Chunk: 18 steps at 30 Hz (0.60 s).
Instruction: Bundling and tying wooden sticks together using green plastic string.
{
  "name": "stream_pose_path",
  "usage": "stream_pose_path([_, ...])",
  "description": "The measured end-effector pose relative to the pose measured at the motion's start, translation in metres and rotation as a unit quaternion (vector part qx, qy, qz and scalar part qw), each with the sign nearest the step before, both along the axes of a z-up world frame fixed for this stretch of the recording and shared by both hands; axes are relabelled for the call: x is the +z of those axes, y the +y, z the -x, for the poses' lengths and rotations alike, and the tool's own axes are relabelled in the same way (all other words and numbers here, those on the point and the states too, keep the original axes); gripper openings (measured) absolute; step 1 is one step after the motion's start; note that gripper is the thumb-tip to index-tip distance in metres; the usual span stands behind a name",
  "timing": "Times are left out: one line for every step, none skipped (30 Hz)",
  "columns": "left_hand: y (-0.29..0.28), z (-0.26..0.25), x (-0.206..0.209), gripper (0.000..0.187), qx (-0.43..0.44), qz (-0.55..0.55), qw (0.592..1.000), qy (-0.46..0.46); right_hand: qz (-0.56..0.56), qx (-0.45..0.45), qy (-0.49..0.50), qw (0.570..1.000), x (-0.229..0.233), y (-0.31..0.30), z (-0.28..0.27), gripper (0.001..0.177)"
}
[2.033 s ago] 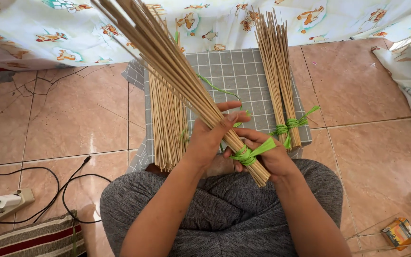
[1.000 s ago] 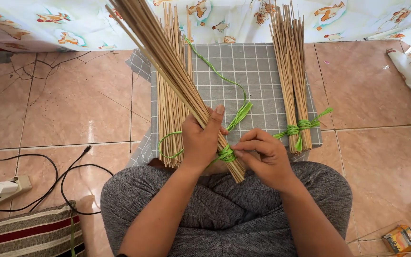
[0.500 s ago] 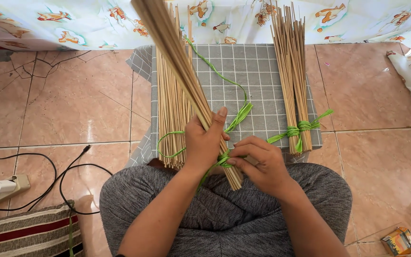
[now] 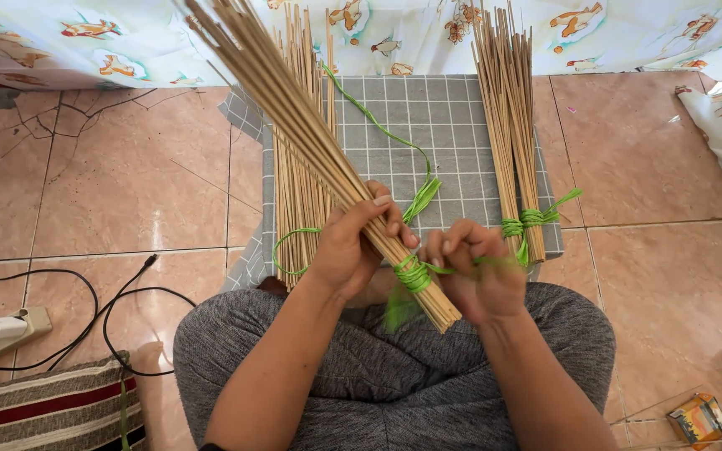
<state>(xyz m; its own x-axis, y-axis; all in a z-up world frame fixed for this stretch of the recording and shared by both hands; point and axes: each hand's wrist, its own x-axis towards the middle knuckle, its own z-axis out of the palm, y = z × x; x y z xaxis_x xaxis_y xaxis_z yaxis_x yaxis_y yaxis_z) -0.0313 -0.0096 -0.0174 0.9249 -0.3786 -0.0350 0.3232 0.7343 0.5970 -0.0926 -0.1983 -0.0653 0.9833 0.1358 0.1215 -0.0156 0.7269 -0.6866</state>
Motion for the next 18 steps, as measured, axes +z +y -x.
stream_pose_path([0.002, 0.000, 0.001, 0.009, 0.000, 0.000, 1.000, 0.001, 0.000, 0.000, 0.001, 1.000, 0.010, 0.001, -0.001, 0.059])
stream_pose_path([0.004, 0.000, 0.003, 0.007, 0.008, -0.002, 1.000, 0.001, -0.005, -0.016, 0.002, 1.000, 0.019, 0.002, -0.002, 0.069])
stream_pose_path([0.005, -0.001, 0.005, 0.006, 0.016, -0.004, 1.000, 0.000, -0.011, -0.032, 0.002, 0.999, 0.029, 0.002, -0.004, 0.080])
stream_pose_path([0.006, -0.004, 0.002, 0.006, 0.016, -0.003, 1.000, -0.001, -0.010, -0.032, 0.001, 0.999, 0.030, -0.001, -0.006, 0.080])
stream_pose_path([0.007, -0.006, -0.001, 0.007, 0.040, -0.004, 0.999, -0.006, -0.020, -0.057, 0.015, 0.998, 0.031, -0.004, -0.007, 0.083])
stream_pose_path([0.008, -0.009, -0.005, 0.009, 0.064, -0.006, 0.998, -0.010, -0.029, -0.083, 0.029, 0.996, 0.032, -0.007, -0.008, 0.086])
stream_pose_path([0.009, -0.008, -0.003, 0.009, 0.065, -0.005, 0.998, -0.010, -0.029, -0.082, 0.029, 0.996, 0.044, -0.002, -0.008, 0.086])
stream_pose_path([0.009, -0.008, -0.002, 0.011, 0.075, 0.004, 0.997, -0.006, -0.039, -0.083, 0.044, 0.995, 0.056, 0.003, -0.008, 0.089])
stream_pose_path([0.009, -0.007, -0.001, 0.014, 0.084, 0.015, 0.996, -0.001, -0.048, -0.084, 0.060, 0.994, 0.069, 0.007, -0.006, 0.100])
stream_pose_path([0.010, -0.006, 0.002, 0.014, 0.084, 0.016, 0.996, 0.000, -0.047, -0.085, 0.060, 0.993, 0.068, 0.008, -0.008, 0.100])
stream_pose_path([0.011, -0.005, 0.006, 0.018, 0.070, 0.007, 0.998, 0.000, -0.023, -0.092, 0.095, 0.991, 0.067, 0.008, -0.010, 0.104])
stream_pose_path([0.012, -0.004, 0.010, 0.023, 0.056, -0.001, 0.998, -0.001, 0.002, -0.099, 0.130, 0.986, 0.066, 0.009, -0.013, 0.108])
stream_pose_path([0.011, -0.005, 0.010, 0.023, 0.057, -0.001, 0.998, -0.003, 0.002, -0.098, 0.128, 0.987, 0.054, 0.005, -0.014, 0.108])
stream_pose_path([0.011, -0.005, 0.009, 0.025, 0.051, -0.013, 0.999, -0.010, 0.001, -0.078, 0.140, 0.987, 0.041, 0.001, -0.015, 0.101])
stream_pose_path([0.010, -0.004, 0.009, 0.027, 0.044, -0.026, 0.999, -0.015, 0.000, -0.060, 0.153, 0.986, 0.028, -0.003, -0.015, 0.097])
stream_pose_path([0.011, -0.004, 0.012, 0.027, 0.044, -0.026, 0.999, -0.016, 0.000, -0.060, 0.153, 0.986, 0.019, 0.000, -0.014, 0.097])
stream_pose_path([0.011, -0.003, 0.015, 0.027, 0.044, -0.038, 0.998, -0.022, 0.066, -0.037, 0.144, 0.987, 0.010, 0.002, -0.013, 0.084])
stream_pose_path([0.011, -0.002, 0.019, 0.027, 0.044, -0.050, 0.997, -0.029, 0.131, -0.015, 0.134, 0.982, 0.001, 0.004, -0.012, 0.073])
